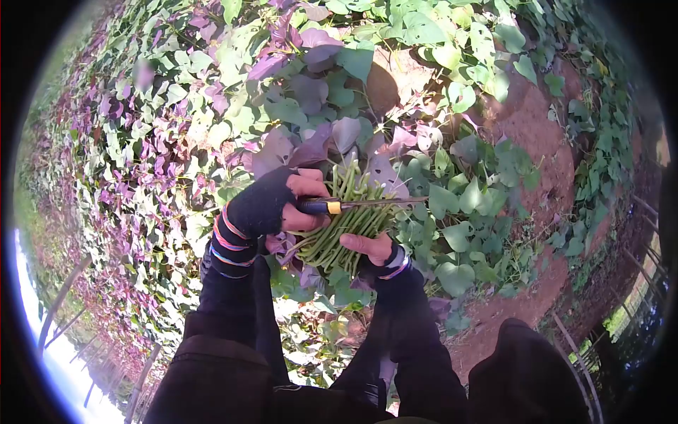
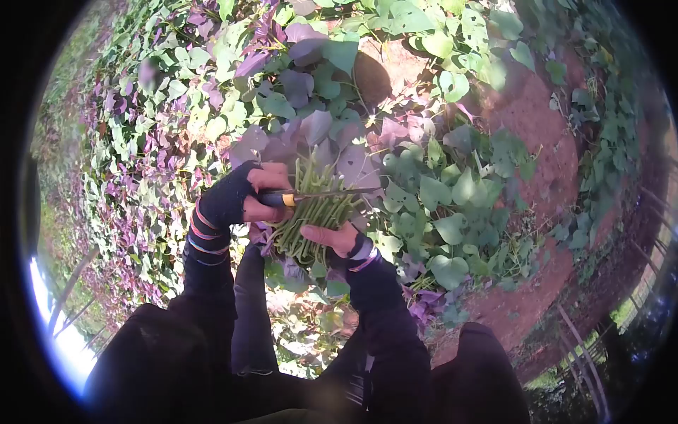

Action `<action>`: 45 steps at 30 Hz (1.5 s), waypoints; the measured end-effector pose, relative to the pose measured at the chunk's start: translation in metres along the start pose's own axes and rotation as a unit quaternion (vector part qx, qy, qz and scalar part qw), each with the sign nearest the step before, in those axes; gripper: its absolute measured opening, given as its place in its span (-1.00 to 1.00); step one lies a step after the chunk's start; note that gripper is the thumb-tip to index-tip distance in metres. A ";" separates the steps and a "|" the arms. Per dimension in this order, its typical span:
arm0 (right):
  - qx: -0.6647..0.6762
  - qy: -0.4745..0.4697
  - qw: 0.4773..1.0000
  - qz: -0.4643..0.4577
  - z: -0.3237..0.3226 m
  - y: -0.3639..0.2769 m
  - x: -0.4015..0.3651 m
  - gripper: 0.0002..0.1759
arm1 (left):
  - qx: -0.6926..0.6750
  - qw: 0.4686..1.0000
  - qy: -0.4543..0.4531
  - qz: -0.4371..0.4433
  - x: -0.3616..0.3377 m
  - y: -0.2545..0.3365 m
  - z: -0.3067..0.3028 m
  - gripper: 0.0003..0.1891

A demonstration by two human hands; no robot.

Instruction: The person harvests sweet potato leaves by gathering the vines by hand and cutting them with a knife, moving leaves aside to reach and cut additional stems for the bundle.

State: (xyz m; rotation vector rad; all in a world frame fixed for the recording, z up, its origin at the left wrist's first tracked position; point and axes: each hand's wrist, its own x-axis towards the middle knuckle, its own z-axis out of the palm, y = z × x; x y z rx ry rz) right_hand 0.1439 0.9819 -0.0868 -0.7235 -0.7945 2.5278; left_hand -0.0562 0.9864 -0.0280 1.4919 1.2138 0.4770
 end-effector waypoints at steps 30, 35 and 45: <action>0.214 0.245 0.944 0.054 -0.137 0.048 0.127 -0.42 | 0.209 0.939 0.265 0.072 0.060 -0.094 0.028 -0.44; 0.031 -0.019 0.999 -0.030 -0.090 -0.037 0.137 -0.68 | 0.219 0.941 0.205 0.157 0.091 -0.085 0.030 -0.41; 0.167 0.180 0.969 -0.016 -0.179 0.019 0.166 -0.70 | 0.344 0.867 0.268 -0.242 0.164 -0.165 -0.086 -0.63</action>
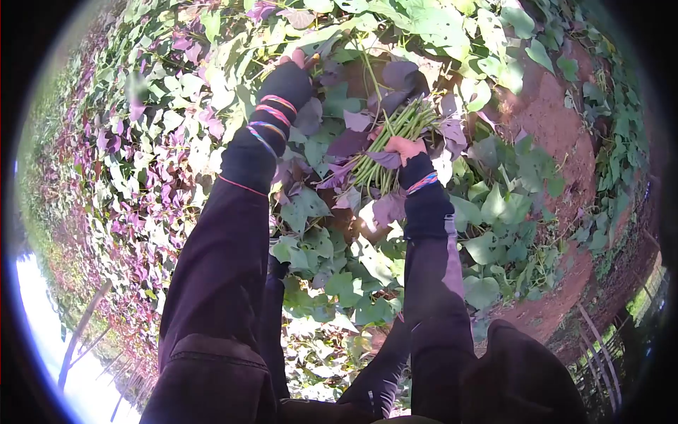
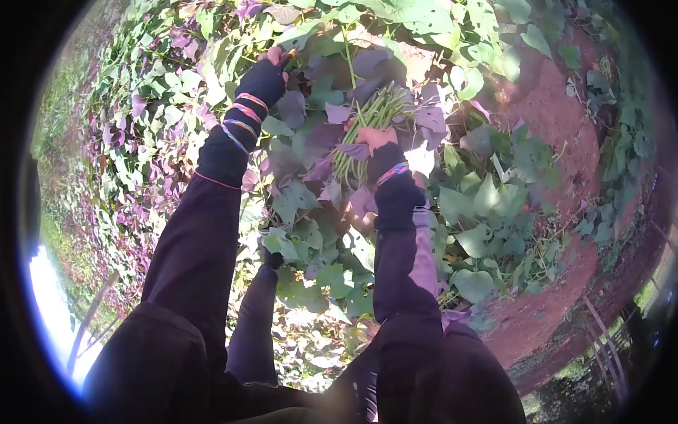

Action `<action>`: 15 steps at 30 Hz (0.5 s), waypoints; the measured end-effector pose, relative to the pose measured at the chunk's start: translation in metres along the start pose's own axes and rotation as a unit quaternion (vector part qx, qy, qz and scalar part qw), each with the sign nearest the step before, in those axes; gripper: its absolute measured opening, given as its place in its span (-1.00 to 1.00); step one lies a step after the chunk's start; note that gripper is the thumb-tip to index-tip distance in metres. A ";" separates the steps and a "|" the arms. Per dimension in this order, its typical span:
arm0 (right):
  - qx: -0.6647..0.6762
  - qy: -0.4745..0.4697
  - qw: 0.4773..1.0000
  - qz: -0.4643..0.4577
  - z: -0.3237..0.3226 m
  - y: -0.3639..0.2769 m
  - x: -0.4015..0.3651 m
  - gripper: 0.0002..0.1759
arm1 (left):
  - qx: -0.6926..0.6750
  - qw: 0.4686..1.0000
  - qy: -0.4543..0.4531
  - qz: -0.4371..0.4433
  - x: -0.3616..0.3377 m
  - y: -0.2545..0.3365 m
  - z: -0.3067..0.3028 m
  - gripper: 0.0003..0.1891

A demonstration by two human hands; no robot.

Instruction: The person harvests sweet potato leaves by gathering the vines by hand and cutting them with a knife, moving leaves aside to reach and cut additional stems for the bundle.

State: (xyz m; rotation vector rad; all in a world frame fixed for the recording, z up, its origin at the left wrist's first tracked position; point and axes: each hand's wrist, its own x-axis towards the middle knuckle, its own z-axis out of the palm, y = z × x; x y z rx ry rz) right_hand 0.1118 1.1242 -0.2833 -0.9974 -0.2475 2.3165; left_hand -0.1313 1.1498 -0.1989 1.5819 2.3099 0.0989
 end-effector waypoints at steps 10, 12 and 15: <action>0.005 -0.096 0.995 0.008 0.008 0.000 -0.029 -0.59 | 0.182 0.978 -0.019 0.096 0.062 0.004 0.052 -0.68; 0.122 -0.152 0.979 0.056 -0.020 0.017 -0.028 -0.55 | 0.182 0.980 0.015 -0.079 0.039 0.003 0.024 -0.64; 0.170 -0.211 0.954 0.125 -0.035 0.012 -0.076 -0.46 | 0.010 0.995 0.060 0.076 0.005 -0.038 0.017 -0.68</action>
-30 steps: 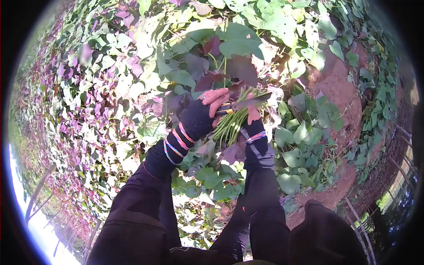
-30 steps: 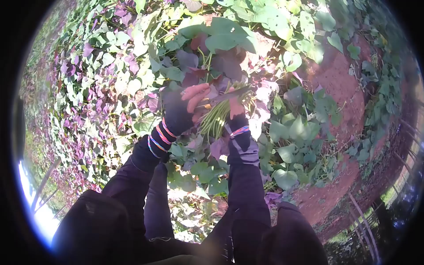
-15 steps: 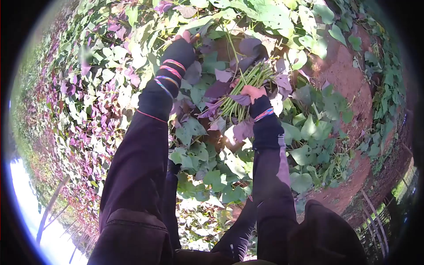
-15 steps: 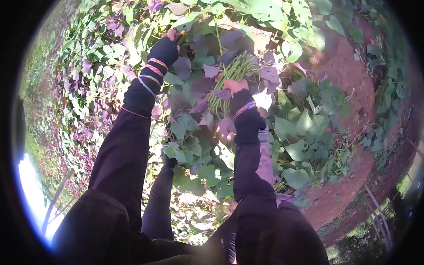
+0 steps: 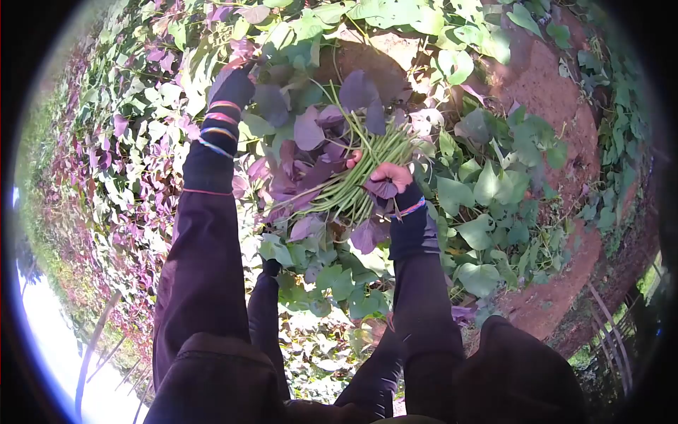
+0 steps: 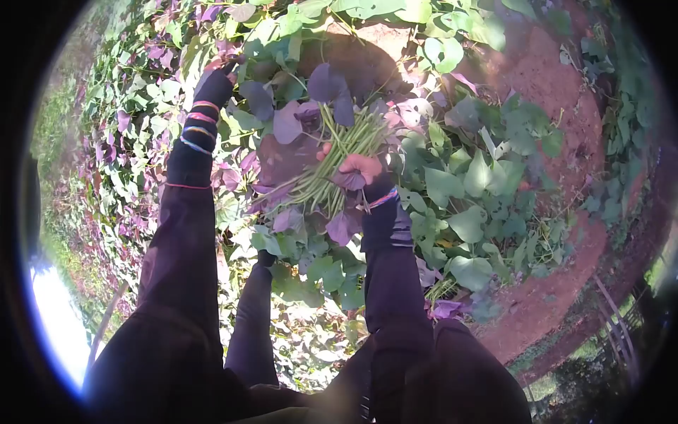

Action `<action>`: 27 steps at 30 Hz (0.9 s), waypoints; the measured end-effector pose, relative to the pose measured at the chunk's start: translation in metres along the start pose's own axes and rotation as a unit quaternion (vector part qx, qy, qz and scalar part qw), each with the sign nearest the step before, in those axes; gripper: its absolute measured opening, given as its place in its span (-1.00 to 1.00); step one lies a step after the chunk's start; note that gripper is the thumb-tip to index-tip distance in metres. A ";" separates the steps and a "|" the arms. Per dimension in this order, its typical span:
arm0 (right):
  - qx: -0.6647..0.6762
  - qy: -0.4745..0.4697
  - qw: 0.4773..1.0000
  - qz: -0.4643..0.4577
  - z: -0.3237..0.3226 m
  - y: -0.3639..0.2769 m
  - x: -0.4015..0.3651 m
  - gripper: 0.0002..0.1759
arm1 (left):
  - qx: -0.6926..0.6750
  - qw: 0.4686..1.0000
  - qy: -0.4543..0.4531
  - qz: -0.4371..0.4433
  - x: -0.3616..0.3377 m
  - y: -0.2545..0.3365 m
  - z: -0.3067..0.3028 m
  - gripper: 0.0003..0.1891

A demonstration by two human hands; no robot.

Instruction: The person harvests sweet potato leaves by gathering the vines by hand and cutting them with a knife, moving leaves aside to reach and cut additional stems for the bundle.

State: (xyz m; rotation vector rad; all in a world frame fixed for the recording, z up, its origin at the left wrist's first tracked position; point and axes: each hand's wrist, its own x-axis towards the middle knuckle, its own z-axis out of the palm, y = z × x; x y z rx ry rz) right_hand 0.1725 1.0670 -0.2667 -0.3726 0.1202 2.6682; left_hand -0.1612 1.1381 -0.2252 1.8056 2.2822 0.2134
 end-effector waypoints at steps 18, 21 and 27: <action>-0.228 0.091 0.962 0.116 0.011 0.124 -0.132 -0.49 | -0.544 0.760 -0.161 -0.317 -0.224 0.114 0.009 -0.75; -0.193 0.143 0.970 -0.037 0.000 0.124 -0.130 -0.59 | -0.484 0.793 0.134 -0.346 -0.203 0.093 -0.033 -0.81; -0.189 0.209 0.949 -0.142 0.054 0.108 -0.112 -0.63 | -0.296 0.951 0.024 -0.092 -0.212 0.131 -0.071 -0.83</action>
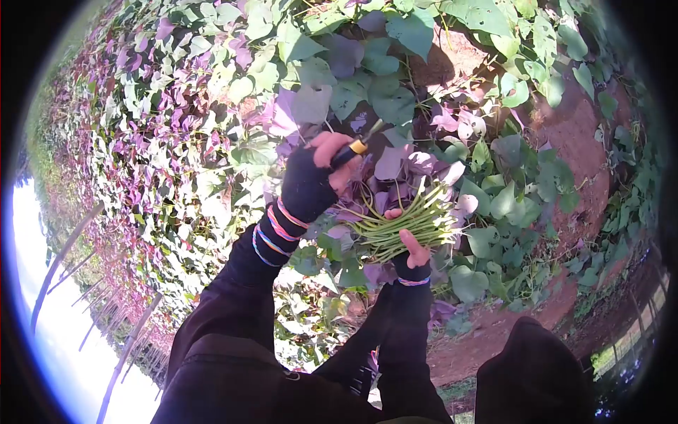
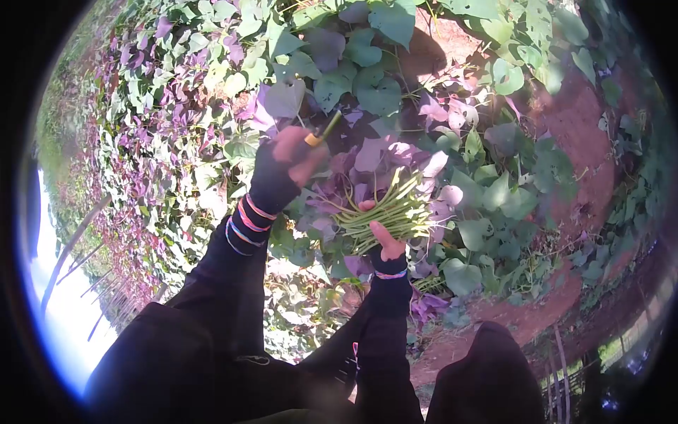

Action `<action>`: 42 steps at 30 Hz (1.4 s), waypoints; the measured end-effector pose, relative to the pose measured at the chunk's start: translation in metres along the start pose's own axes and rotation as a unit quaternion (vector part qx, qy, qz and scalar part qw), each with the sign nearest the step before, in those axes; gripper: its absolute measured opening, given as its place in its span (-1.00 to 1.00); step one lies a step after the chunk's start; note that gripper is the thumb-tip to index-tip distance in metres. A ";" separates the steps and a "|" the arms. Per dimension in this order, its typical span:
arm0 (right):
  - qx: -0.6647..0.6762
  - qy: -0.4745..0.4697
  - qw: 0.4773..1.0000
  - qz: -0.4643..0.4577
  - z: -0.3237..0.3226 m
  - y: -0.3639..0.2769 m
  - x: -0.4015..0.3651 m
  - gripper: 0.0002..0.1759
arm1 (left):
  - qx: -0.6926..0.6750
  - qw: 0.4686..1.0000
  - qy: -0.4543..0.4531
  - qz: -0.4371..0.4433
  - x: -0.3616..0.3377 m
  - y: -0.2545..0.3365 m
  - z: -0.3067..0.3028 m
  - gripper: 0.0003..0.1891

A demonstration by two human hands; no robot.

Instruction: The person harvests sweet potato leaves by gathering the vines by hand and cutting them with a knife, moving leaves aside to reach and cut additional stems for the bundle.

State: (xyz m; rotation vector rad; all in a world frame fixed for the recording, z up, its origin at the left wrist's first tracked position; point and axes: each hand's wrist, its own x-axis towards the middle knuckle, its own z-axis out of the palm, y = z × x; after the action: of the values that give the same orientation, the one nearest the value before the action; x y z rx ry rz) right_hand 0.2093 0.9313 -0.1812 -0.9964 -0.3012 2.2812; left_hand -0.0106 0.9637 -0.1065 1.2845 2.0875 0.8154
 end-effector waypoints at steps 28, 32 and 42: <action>-0.150 0.133 0.980 0.011 -0.040 0.044 -0.044 -0.79 | 0.335 0.935 -0.085 -0.076 0.025 -0.240 0.104 -0.84; -0.178 0.195 0.964 0.023 -0.057 0.056 -0.056 -0.81 | 0.234 0.972 -0.002 0.011 0.019 -0.260 0.052 -0.83; -0.211 0.215 0.946 0.117 -0.012 0.132 0.027 -0.73 | -0.377 0.853 -0.047 -0.357 -0.076 -0.152 -0.060 -0.95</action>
State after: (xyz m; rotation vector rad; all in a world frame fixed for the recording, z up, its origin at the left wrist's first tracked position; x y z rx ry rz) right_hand 0.1438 0.8447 -0.2624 -1.7988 -0.5175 2.1652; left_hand -0.1117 0.8277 -0.1683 0.0961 1.6652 1.0151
